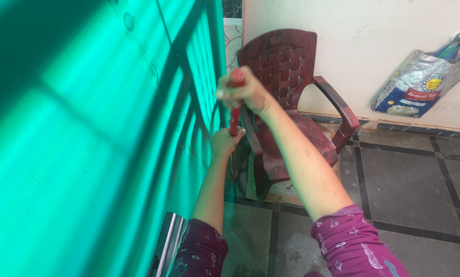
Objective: The person mops a tiled floor using a mop with a red handle and a traditional mop head, moving across the area and around objects.
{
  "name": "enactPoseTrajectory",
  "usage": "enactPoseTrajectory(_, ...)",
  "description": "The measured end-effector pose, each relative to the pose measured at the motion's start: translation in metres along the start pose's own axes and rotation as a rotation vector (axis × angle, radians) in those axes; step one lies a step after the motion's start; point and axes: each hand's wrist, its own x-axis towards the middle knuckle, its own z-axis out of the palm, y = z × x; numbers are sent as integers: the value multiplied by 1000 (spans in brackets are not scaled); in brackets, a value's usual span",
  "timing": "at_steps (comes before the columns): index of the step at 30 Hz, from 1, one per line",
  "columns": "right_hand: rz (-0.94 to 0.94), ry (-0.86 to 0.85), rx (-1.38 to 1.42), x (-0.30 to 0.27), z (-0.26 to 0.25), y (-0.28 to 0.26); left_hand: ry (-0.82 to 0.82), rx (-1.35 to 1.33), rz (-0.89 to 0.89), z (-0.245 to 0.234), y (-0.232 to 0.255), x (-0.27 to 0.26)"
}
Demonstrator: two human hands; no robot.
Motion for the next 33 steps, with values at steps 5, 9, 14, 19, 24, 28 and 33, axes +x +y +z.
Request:
enactPoseTrajectory(5,-32,197,25,7,5,8,38,50,-84,3,7,11)
enactPoseTrajectory(9,-99,257,-265,-12,25,46,60,0,-147,15,-9,18)
enactPoseTrajectory(14,-108,117,-557,-49,59,95,214,25,33,61,-65,26)
enactPoseTrajectory(19,-80,168,-730,-78,88,123,280,19,239,78,-66,57)
enactPoseTrajectory(24,-29,221,-751,-67,67,117,304,14,351,100,-124,52)
enactPoseTrajectory(28,114,153,-720,-52,45,93,282,-7,464,85,-112,67)
enactPoseTrajectory(33,136,163,-413,-32,23,65,49,-68,374,68,-88,67)
